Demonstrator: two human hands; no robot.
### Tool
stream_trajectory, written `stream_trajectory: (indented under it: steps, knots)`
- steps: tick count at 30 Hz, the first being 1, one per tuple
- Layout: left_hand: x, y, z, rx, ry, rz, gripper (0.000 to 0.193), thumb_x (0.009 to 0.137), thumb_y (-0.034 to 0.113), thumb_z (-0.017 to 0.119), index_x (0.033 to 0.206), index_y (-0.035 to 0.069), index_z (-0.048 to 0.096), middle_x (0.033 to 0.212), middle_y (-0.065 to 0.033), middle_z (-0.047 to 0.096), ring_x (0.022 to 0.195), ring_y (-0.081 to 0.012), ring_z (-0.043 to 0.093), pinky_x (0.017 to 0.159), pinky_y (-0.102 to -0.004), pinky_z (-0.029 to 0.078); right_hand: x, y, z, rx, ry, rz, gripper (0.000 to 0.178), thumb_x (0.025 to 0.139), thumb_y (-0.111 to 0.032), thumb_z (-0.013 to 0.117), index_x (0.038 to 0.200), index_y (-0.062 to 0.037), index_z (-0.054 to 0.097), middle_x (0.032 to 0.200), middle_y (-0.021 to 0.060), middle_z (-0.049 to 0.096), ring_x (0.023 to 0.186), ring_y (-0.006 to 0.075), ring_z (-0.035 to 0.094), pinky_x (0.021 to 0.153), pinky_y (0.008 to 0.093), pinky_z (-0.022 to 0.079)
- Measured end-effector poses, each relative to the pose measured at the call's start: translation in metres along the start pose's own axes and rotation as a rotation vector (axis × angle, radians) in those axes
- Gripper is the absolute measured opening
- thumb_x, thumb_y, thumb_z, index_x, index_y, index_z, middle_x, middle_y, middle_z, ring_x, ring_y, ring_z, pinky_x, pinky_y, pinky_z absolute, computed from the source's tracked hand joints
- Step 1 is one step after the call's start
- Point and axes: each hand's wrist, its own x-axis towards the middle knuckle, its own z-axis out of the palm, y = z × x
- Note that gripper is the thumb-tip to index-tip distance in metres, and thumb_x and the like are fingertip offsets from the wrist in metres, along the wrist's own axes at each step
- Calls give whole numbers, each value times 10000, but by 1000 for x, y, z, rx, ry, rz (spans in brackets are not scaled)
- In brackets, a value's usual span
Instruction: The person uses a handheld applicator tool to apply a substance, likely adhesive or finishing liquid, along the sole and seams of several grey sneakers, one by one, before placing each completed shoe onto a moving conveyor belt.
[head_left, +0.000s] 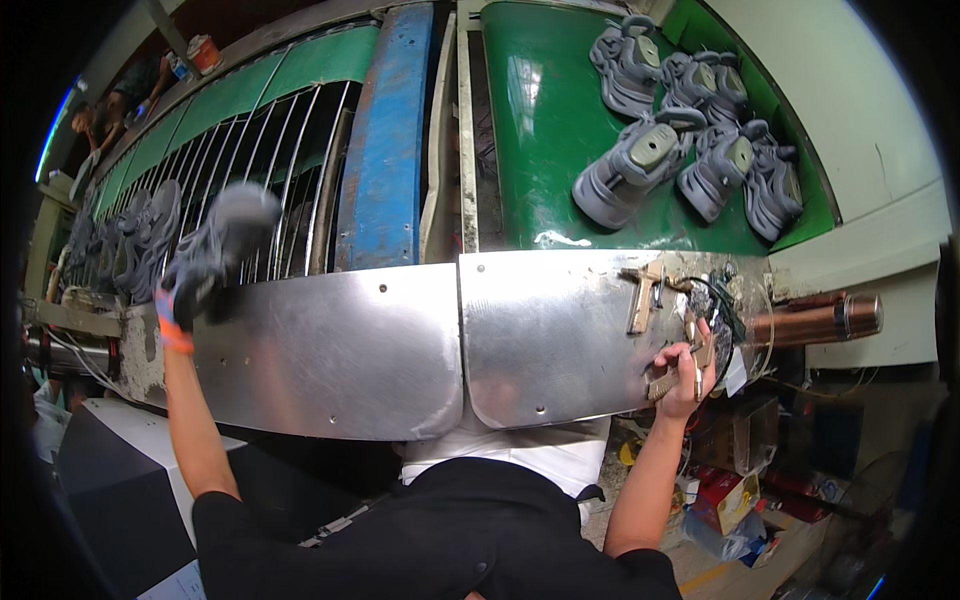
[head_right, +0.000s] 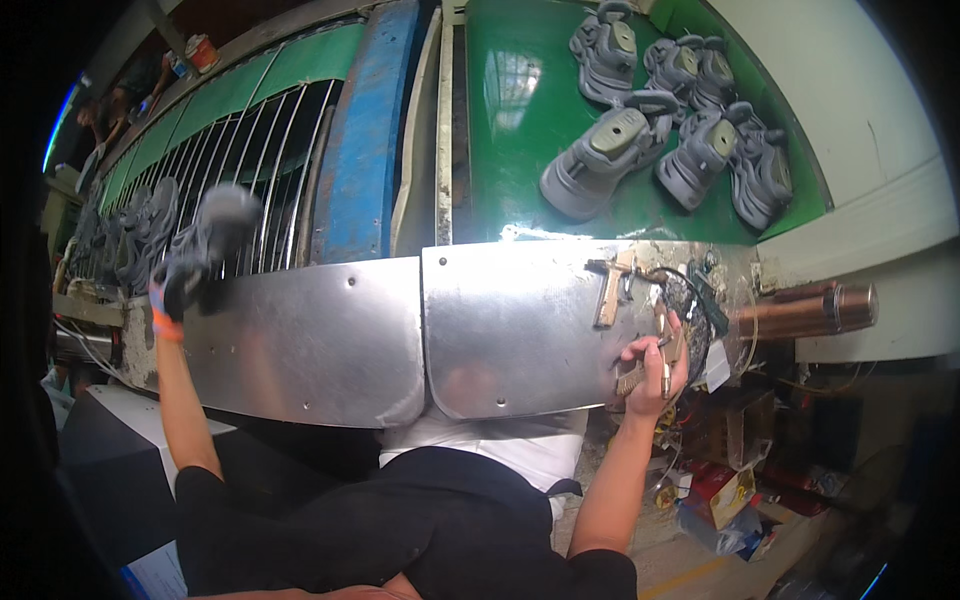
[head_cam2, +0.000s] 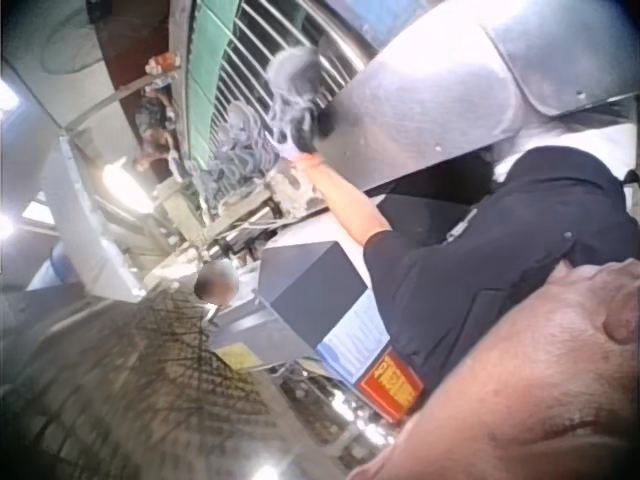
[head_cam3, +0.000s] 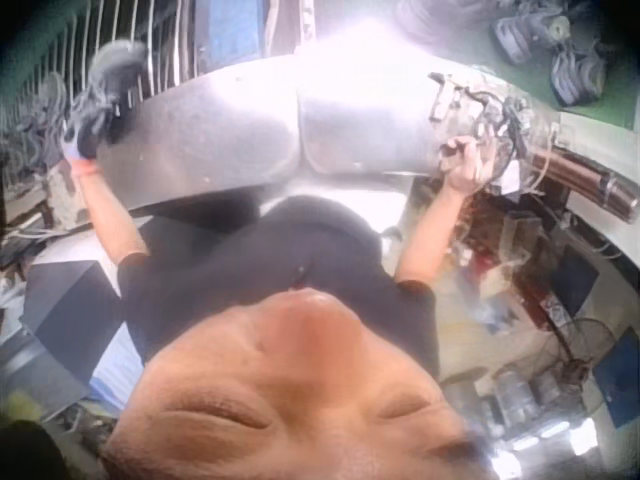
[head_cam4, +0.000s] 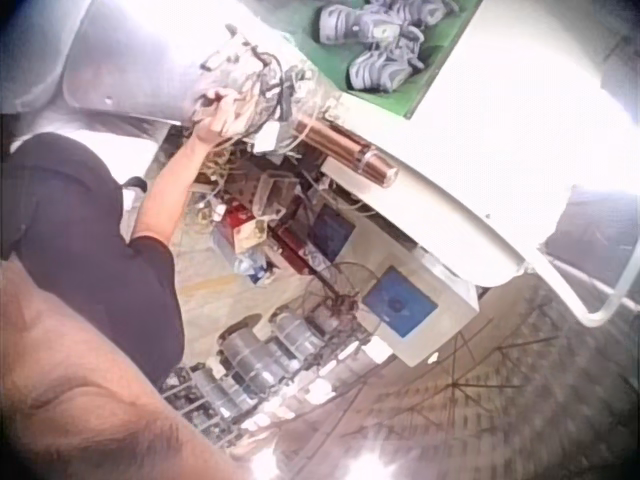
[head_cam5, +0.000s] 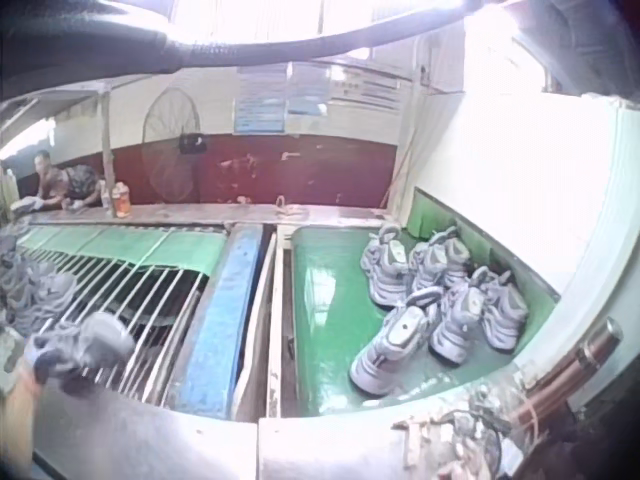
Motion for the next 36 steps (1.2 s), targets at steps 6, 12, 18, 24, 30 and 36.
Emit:
stream_trajectory:
  steps: [6,12,18,24,30,36]
  knots:
    - [-177,106,128,677,-573,189,210,626,127,800,704,30,631,799,-83,611,740,-189,591,677,-311,472,-1,-3,-2,29,-10,12,662,852,-167,562,1400,116,321,741,77,587,630,155,562,608,272,472]
    - [-238,203,237,650,-882,353,718,615,231,855,1239,26,565,1228,-142,555,1142,-328,550,986,-434,433,-7,-3,-6,49,-31,8,627,856,-179,575,1379,103,376,760,81,587,639,150,556,632,271,472]
    - [-235,187,341,1253,-793,878,759,656,418,789,1264,40,536,1208,-180,544,1169,-374,493,1034,-508,352,-9,-3,-9,83,-67,-29,605,872,-182,581,1372,102,394,764,74,592,638,142,566,624,269,480]
    - [-226,205,323,966,-538,909,712,621,343,837,1195,32,555,1110,-160,573,1002,-346,570,896,-417,458,-18,-5,-23,115,-22,-1,574,883,-175,583,1366,83,411,768,71,595,635,140,572,606,272,487]
    - [-243,207,258,145,177,702,794,623,236,869,1299,35,505,1227,-123,564,1108,-248,571,954,-378,476,-23,-3,-46,192,136,7,542,875,-106,578,1368,45,412,728,69,576,571,142,535,564,267,474]
    - [-206,213,258,-121,-135,591,758,675,203,836,1320,8,491,1260,-133,561,1140,-231,559,965,-343,464,-40,-25,-23,166,251,143,516,905,-94,521,1386,33,388,711,54,535,587,138,508,536,278,466]
